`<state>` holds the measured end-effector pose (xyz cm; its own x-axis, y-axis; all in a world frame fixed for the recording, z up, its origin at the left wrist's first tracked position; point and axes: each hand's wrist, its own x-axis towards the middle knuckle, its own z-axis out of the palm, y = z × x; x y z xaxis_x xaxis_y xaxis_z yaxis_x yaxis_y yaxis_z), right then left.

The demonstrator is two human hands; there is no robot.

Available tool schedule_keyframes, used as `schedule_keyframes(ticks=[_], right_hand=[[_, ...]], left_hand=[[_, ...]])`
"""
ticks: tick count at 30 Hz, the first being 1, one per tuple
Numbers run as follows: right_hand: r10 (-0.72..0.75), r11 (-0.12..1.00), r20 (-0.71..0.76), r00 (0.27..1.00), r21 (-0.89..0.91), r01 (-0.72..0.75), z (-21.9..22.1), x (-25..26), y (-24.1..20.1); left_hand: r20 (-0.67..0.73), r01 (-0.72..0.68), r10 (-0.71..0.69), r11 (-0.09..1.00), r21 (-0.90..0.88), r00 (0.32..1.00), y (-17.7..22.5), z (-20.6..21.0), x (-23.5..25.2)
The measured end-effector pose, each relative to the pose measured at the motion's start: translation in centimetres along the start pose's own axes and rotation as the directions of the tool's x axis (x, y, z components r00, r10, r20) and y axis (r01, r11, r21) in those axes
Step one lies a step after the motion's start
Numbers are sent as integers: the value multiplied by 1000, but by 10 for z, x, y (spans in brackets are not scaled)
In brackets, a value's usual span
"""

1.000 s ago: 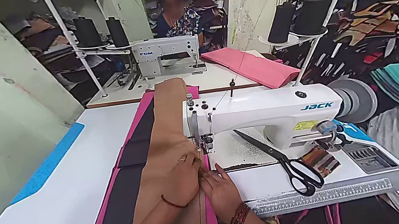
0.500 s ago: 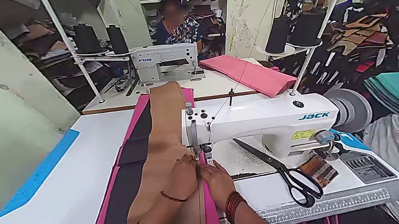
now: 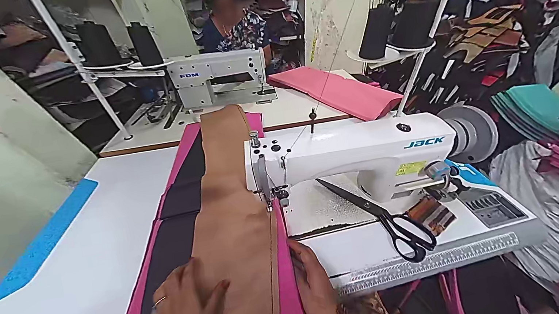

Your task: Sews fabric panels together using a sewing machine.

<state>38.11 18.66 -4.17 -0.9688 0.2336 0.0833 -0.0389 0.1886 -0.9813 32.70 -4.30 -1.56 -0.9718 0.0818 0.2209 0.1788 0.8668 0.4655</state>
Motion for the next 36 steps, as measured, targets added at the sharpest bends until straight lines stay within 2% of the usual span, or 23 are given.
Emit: schedule_keyframes(ticks=[2,4,6,8,11,13,14,15,16,17,18,19,20,22,23,25,26,28,30,31,33,36], right_hand=[[253,907,80,964,327,-265,1,-15,-14],[452,702,229,862,504,-503,-4,-20,-31],[524,549,344,779,562,-618,-7,-20,-35],[460,552,410,788,563,-615,-15,-22,-31],[403,661,367,839,517,-544,-31,-29,-21],[394,748,352,849,414,-519,-43,-37,-11],[376,834,322,869,291,-468,-47,-41,-7],[320,927,254,913,113,-357,-49,-45,-4],[205,977,160,966,-96,-191,-50,-50,-3],[10,952,80,997,-306,15,-49,-54,-2],[-239,838,63,969,-491,239,-47,-54,2],[-432,672,130,893,-614,414,-45,-53,6],[-527,507,251,812,-674,537,-42,-51,7],[-532,263,482,697,-688,676,-27,-51,10],[-533,180,534,657,-687,704,-17,-52,14],[-559,8,563,609,-731,683,2,-52,28],[-601,-52,537,593,-766,641,9,-52,35],[-667,-88,482,567,-808,583,18,-49,42],[-712,-61,444,544,-811,582,21,-44,42],[-726,-36,428,538,-805,592,21,-42,40],[-756,14,385,530,-799,601,20,-38,37],[-767,92,326,552,-796,599,17,-37,28]], left_hand=[[29,45,-45,999,0,999,-11,-14,-10],[56,67,-67,998,2,996,-16,-22,-12],[95,82,-82,997,3,992,-17,-28,-5],[142,96,-91,995,-29,986,-19,-32,4],[192,112,-100,992,-53,976,-30,-32,11],[212,140,-118,986,-89,970,-37,-32,15],[215,145,-118,983,-115,969,-40,-32,17],[218,145,-113,980,-136,969,-41,-32,19],[226,152,-116,977,-148,967,-42,-31,21],[227,158,-121,975,-154,966,-43,-30,21],[233,170,-132,973,-153,964,-43,-29,22],[240,180,-141,973,-147,960,-44,-29,23],[245,182,-144,973,-140,959,-45,-29,23],[267,181,-152,980,-84,951,-42,-32,24],[269,168,-157,986,-19,950,-37,-35,24],[177,77,-102,987,138,979,-15,-39,22],[88,-14,-2,983,183,996,-1,-36,19],[1,-256,262,944,209,965,20,-19,17],[80,-476,470,873,110,879,43,4,18],[139,-541,531,839,52,836,52,16,20],[256,-583,564,813,-5,785,64,33,25],[507,-518,417,852,70,754,81,32,35]])
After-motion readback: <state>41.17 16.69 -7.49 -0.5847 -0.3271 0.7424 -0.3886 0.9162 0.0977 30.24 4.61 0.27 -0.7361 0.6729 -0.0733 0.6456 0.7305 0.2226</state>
